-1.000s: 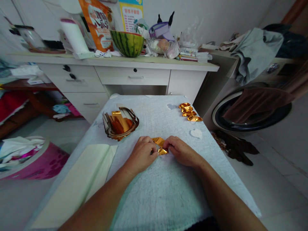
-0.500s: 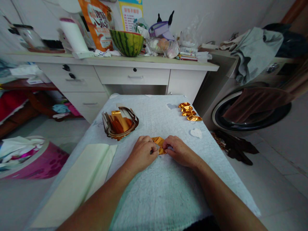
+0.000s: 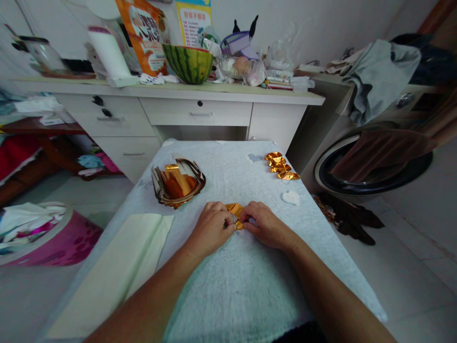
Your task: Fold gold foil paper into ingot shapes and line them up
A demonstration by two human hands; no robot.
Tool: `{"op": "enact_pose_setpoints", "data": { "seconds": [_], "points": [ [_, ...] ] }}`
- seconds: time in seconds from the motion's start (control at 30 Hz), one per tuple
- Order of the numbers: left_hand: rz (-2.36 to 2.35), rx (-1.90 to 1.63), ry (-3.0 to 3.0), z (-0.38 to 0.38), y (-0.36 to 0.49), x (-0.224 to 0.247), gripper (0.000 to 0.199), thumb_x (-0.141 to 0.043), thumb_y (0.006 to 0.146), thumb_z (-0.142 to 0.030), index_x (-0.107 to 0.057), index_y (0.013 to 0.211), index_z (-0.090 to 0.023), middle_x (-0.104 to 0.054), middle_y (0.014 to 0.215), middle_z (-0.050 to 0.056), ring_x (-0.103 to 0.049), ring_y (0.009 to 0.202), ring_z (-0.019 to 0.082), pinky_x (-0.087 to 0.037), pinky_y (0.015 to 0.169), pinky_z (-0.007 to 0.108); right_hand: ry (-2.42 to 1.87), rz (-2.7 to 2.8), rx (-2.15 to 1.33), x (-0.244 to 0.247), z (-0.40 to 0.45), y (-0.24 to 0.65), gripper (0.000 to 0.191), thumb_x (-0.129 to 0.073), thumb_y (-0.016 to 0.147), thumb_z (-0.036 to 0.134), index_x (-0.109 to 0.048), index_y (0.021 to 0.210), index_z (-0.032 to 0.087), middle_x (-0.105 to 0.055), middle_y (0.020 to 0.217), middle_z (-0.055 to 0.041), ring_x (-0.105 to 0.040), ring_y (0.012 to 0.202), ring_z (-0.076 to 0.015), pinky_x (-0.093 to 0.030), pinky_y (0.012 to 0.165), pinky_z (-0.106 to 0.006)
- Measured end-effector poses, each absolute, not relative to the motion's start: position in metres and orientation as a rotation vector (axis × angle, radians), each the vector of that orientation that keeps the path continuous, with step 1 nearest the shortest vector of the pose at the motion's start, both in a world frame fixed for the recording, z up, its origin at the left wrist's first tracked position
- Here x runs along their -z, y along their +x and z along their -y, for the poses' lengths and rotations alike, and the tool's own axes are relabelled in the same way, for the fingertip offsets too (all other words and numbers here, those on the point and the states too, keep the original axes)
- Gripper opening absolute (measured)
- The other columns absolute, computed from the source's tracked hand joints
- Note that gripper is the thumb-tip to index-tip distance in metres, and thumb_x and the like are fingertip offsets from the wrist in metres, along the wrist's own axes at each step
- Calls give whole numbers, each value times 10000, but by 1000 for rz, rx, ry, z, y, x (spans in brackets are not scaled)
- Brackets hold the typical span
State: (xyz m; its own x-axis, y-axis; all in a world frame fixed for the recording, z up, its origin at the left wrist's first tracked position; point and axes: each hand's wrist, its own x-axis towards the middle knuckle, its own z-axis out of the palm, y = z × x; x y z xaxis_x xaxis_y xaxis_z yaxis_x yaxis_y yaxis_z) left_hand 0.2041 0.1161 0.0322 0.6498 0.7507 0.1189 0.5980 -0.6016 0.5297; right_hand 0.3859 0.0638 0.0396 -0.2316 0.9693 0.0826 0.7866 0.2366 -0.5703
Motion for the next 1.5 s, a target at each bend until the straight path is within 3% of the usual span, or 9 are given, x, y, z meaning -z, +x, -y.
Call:
{"op": "enact_pose_setpoints", "data": {
  "seconds": [0.9, 1.2, 1.5],
  "points": [
    [-1050, -456, 2427, -117, 206, -34, 133, -635, 741, -170, -610, 613, -195, -585, 807, 30, -492, 882, 204, -392, 813, 340, -1728, 2093, -494, -36, -64, 377, 103, -592, 777, 99, -575, 846, 174, -564, 850, -26, -471, 811, -157, -329, 778, -289],
    [-1056, -455, 2428, -116, 205, -32, 115, -607, 748, -176, -560, 647, -200, -574, 839, 24, -485, 915, 208, -389, 831, 343, -1758, 2089, -429, -29, -64, 374, 127, -645, 805, 266, -557, 846, 184, -531, 844, -25, -451, 802, -165, -315, 771, -302],
    [-1063, -457, 2397, -116, 203, -31, 109, -630, 745, -193, -529, 783, -212, -558, 892, 16, -461, 933, 215, -381, 801, 326, -1823, 2068, -374, -27, -64, 370, 175, -672, 788, 295, -541, 840, 191, -528, 843, -24, -433, 786, -167, -285, 723, -299]
  ]
}}
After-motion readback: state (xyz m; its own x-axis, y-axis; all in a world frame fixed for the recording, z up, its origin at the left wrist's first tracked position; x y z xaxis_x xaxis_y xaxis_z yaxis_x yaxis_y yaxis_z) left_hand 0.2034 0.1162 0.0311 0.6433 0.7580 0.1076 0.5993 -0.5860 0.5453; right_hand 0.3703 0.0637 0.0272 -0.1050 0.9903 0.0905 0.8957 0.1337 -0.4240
